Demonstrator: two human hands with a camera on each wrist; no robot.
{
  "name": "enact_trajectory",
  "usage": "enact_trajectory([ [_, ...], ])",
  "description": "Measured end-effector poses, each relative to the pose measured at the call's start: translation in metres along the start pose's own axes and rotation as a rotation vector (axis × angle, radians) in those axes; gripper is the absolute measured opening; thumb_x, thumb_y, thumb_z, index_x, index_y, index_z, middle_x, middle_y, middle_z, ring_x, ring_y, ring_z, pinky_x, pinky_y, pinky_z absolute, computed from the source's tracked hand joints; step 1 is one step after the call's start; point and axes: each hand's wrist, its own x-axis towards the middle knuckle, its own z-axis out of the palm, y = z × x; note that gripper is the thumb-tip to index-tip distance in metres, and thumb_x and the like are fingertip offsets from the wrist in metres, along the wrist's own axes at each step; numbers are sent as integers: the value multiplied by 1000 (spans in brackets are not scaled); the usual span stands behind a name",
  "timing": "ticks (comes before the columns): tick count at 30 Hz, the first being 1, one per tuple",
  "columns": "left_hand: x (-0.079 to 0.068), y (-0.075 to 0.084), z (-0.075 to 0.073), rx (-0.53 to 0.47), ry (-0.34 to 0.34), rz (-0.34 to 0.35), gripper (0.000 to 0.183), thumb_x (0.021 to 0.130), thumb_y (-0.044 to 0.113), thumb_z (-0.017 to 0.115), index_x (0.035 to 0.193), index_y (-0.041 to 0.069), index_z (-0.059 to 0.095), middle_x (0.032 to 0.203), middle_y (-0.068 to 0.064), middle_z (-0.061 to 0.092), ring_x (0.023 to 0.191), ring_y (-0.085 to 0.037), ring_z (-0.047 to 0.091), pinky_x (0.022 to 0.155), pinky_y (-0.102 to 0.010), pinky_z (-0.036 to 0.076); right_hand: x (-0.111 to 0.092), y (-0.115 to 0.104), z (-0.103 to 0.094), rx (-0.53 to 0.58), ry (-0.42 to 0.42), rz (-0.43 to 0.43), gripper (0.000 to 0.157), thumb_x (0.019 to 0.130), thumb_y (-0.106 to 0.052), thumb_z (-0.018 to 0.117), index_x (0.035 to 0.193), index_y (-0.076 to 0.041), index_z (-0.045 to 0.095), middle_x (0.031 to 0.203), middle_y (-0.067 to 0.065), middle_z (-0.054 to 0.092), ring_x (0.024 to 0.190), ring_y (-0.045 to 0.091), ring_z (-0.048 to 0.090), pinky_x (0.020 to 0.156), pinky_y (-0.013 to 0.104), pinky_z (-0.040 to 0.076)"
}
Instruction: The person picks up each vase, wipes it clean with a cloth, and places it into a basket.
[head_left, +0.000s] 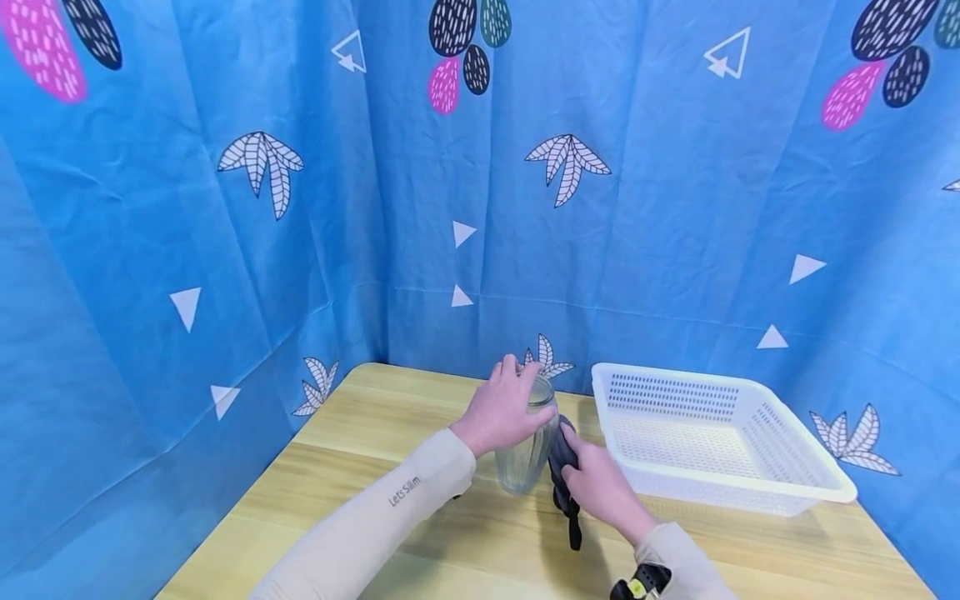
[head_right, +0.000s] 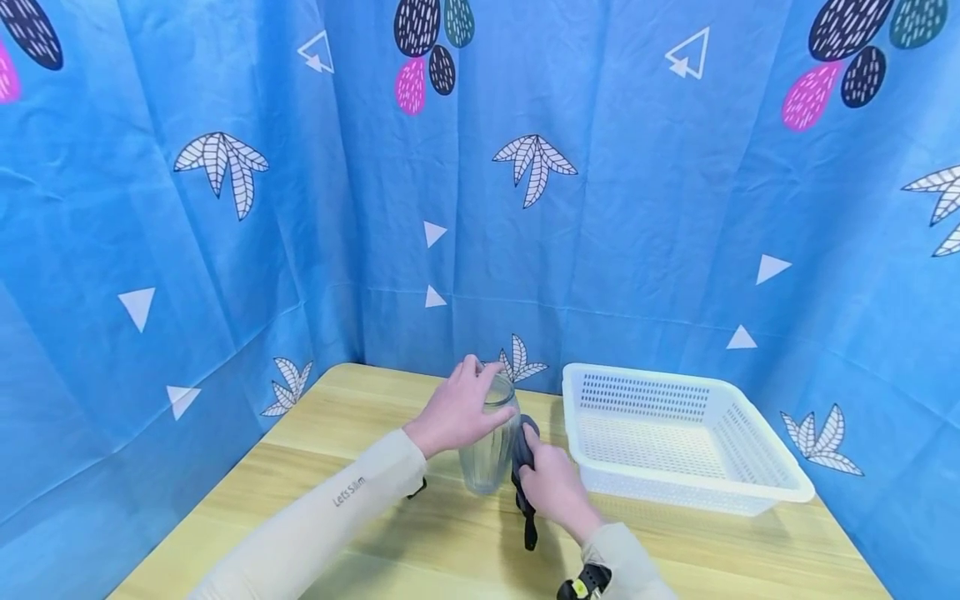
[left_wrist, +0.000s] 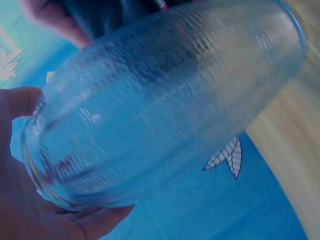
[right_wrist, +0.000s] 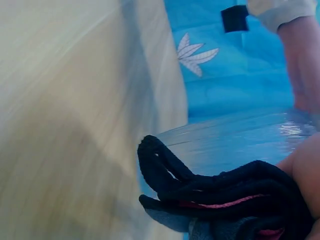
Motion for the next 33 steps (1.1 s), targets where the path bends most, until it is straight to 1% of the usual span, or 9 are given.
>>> enact_trajectory([
  [4,1,1,1,-96,-30,-13,71,88,46,62,151,20,41,118,-5,41,103,-21,44,76,-33,46,-2,-11,-11,-5,59,-17,67,88,-3,58,153,-5,41,103,23,71,65,19,58,59,33,45],
  [7,1,-1,3,-132,-36,-7,73,85,43,64,151,21,41,120,-3,40,108,-20,43,83,-34,46,-2,-18,-18,-26,111,-54,66,89,-4,58,153,-5,42,131,26,63,90,25,66,74,39,51],
  [11,4,-4,6,-170,-21,29,73,84,42,66,150,21,43,118,0,40,111,-19,43,87,-35,46,1,-27,-29,-24,172,-111,65,91,-4,57,154,-7,40,143,23,55,117,34,62,92,50,51],
  [17,7,-7,10,-196,29,66,61,91,49,65,144,23,48,113,2,43,109,-19,45,88,-35,46,20,-35,-37,-54,187,-147,65,91,-2,57,153,-5,40,148,27,48,130,41,54,99,55,48],
  [20,8,-8,11,-196,45,77,59,93,50,65,142,22,49,116,1,44,112,-19,47,92,-37,46,29,-32,-34,-85,136,-101,64,92,-3,56,154,-3,39,147,27,49,126,40,57,95,52,50],
  [22,7,-8,11,-207,45,80,58,93,49,65,142,22,50,118,0,46,114,-20,47,94,-39,46,33,-27,-30,-79,94,-63,63,93,-3,55,154,-2,38,145,28,51,111,37,63,83,46,52],
  [27,6,-8,10,-245,36,75,58,91,44,65,142,22,49,122,1,47,115,-19,46,95,-39,46,38,-14,-18,-21,-9,7,62,93,-2,53,154,0,37,102,32,67,61,25,55,55,33,43],
  [31,6,-8,9,-267,28,72,60,89,42,65,143,23,48,123,3,47,114,-17,46,93,-39,46,35,0,-4,-32,-55,4,53,90,-1,55,142,4,52,93,23,69,66,22,57,62,35,46],
  [33,5,-8,9,-278,17,66,61,89,43,64,144,24,47,125,3,46,113,-16,45,92,-38,46,31,7,3,-48,-84,-8,46,88,-1,57,134,6,59,103,22,70,77,23,60,69,37,48],
])
